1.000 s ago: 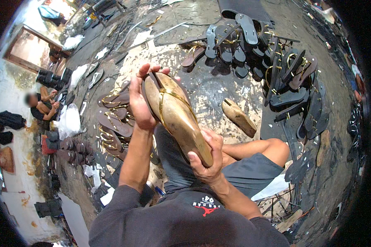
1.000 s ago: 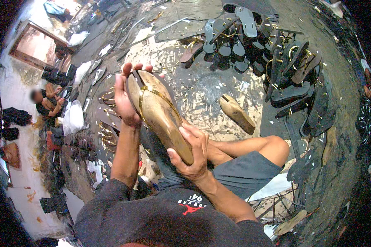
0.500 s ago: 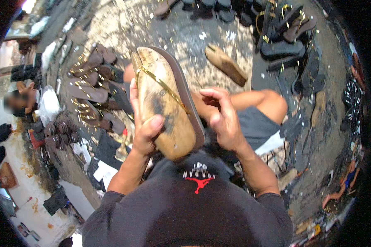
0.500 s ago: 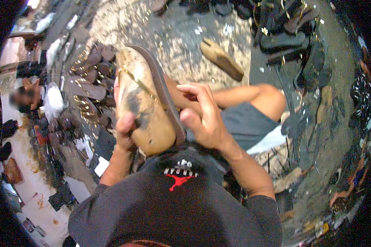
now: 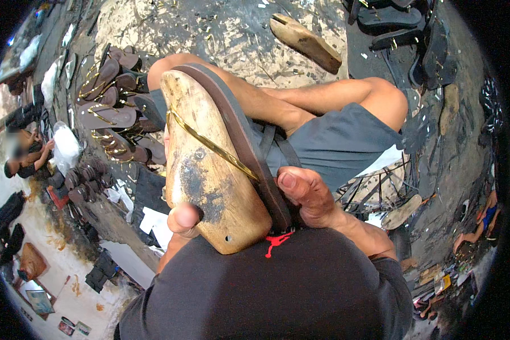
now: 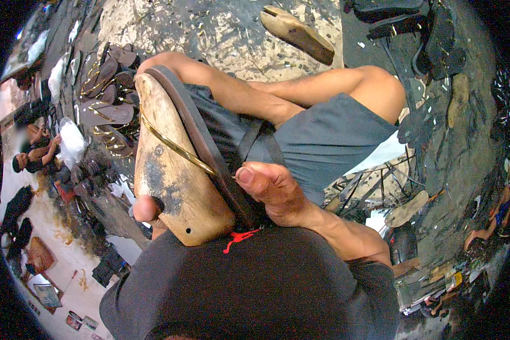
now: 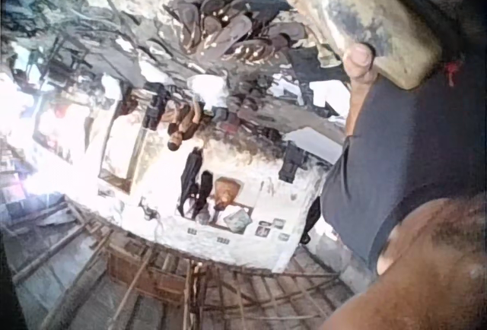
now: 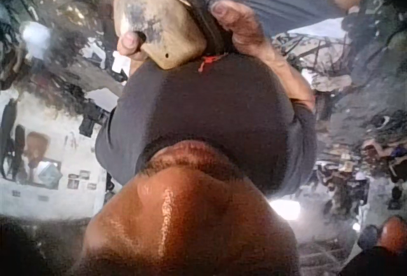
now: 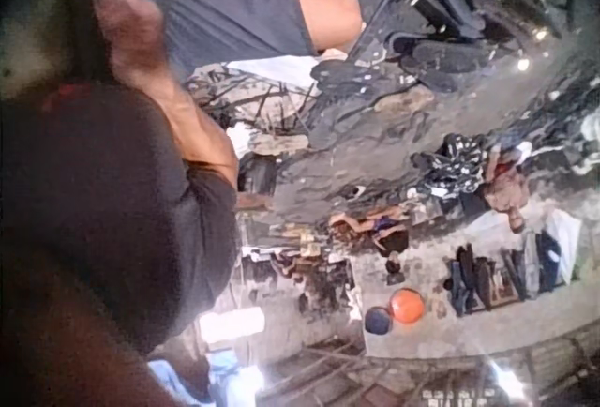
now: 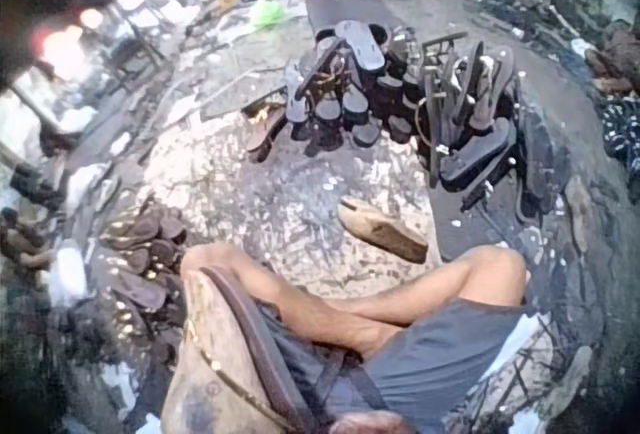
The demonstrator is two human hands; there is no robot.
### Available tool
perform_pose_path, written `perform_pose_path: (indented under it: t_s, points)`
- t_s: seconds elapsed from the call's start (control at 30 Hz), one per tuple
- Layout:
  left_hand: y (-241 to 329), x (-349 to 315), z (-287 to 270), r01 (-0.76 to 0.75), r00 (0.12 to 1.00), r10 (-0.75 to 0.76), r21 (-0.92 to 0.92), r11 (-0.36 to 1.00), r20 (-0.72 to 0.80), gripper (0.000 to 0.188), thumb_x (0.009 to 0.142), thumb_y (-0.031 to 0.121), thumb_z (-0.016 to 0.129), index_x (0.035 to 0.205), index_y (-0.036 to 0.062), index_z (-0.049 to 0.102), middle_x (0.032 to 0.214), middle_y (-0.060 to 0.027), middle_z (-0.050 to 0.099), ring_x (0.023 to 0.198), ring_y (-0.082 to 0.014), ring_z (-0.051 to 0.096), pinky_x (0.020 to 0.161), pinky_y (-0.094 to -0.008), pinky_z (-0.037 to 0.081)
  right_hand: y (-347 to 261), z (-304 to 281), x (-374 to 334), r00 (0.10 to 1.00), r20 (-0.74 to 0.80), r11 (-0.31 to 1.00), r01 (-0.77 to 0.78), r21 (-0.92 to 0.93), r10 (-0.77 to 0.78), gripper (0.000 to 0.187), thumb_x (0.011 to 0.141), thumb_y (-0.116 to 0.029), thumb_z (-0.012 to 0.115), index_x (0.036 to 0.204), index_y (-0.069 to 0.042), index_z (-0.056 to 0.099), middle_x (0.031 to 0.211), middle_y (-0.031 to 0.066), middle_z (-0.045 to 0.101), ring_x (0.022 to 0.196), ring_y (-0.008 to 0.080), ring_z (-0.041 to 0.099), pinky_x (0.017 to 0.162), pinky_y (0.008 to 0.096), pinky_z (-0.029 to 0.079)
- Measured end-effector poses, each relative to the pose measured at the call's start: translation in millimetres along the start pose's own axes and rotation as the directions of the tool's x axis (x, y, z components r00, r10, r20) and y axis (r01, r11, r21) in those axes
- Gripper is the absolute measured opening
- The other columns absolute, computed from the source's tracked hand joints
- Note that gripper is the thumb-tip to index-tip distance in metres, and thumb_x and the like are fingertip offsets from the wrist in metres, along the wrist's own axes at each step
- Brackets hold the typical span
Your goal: The person sits on the floor and repeatedly picks up flip-flop soles and straps, aligns the strap into the sole, and presses them together. The person handles multiple flip-flops one at a time, turning them over and pressing the strap into place.
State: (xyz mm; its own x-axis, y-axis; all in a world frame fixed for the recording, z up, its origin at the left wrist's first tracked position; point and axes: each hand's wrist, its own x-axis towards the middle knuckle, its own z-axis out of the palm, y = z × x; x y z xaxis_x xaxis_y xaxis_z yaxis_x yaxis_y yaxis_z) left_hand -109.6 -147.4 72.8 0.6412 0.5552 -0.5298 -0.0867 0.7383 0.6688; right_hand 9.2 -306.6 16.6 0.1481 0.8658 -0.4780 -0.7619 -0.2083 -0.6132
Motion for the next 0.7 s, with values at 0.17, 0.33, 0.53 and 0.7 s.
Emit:
perform_pose_path:
  t_s: [0.17, 0.33, 0.53, 0.7]
  points:
    - [14.8, 22.3, 22.3, -0.265, 0.960, 0.209, 0.370, 0.890, 0.184, 0.151, 0.056, 0.039, 0.096, 0.160, 0.0092, -0.010, 0.158, -0.0216, 0.023, 0.147, -0.0352, 0.029, 0.120, -0.0455, 0.027, -29.1, -55.6, 55.3, 0.887, 0.194, 0.797, 0.461, -0.390, -0.418, 0.056, 0.105, -0.053, 0.047, 0.116, -0.002, 0.066, 0.097, 0.0014, 0.065, 0.084, 0.0116, 0.056, 0.079, 0.0269, 0.048]
    - [53.0, 16.5, 30.8, -0.487, 0.846, -0.069, 0.818, 0.307, 0.529, 0.148, 0.060, 0.042, 0.097, 0.158, -0.0050, -0.004, 0.162, -0.0268, 0.019, 0.153, -0.0371, 0.016, 0.123, -0.0438, 0.017, -90.3, -32.6, 117.9, 0.965, 0.219, 0.985, 0.115, 0.130, -0.142, 0.068, 0.100, -0.059, 0.052, 0.126, 0.004, 0.058, 0.110, 0.0125, 0.069, 0.103, 0.0197, 0.068, 0.093, 0.0338, 0.054]
    - [-21.2, 26.6, -69.4, -0.022, 0.962, -0.092, 0.409, 0.912, 0.256, 0.079, 0.101, 0.068, 0.033, 0.139, 0.0002, 0.049, 0.130, -0.0130, 0.059, 0.118, -0.0192, 0.058, 0.102, -0.0357, 0.047, -49.2, -28.3, 144.4, 0.926, 0.243, 0.950, 0.248, 0.188, -0.289, 0.070, 0.096, -0.061, 0.054, 0.132, -0.001, 0.056, 0.119, 0.0154, 0.068, 0.105, 0.0241, 0.070, 0.094, 0.0400, 0.058]
    - [-27.9, -2.4, -60.4, 0.295, 0.952, -0.305, 0.172, 0.940, 0.030, 0.068, 0.106, 0.057, 0.034, 0.133, -0.0018, 0.057, 0.123, -0.0128, 0.066, 0.109, -0.0180, 0.064, 0.097, -0.0333, 0.050, -29.5, -32.3, 158.0, 0.936, 0.226, 0.926, 0.186, 0.329, -0.268, 0.073, 0.094, -0.066, 0.054, 0.132, -0.004, 0.056, 0.117, 0.0138, 0.069, 0.102, 0.0235, 0.070, 0.091, 0.0401, 0.059]
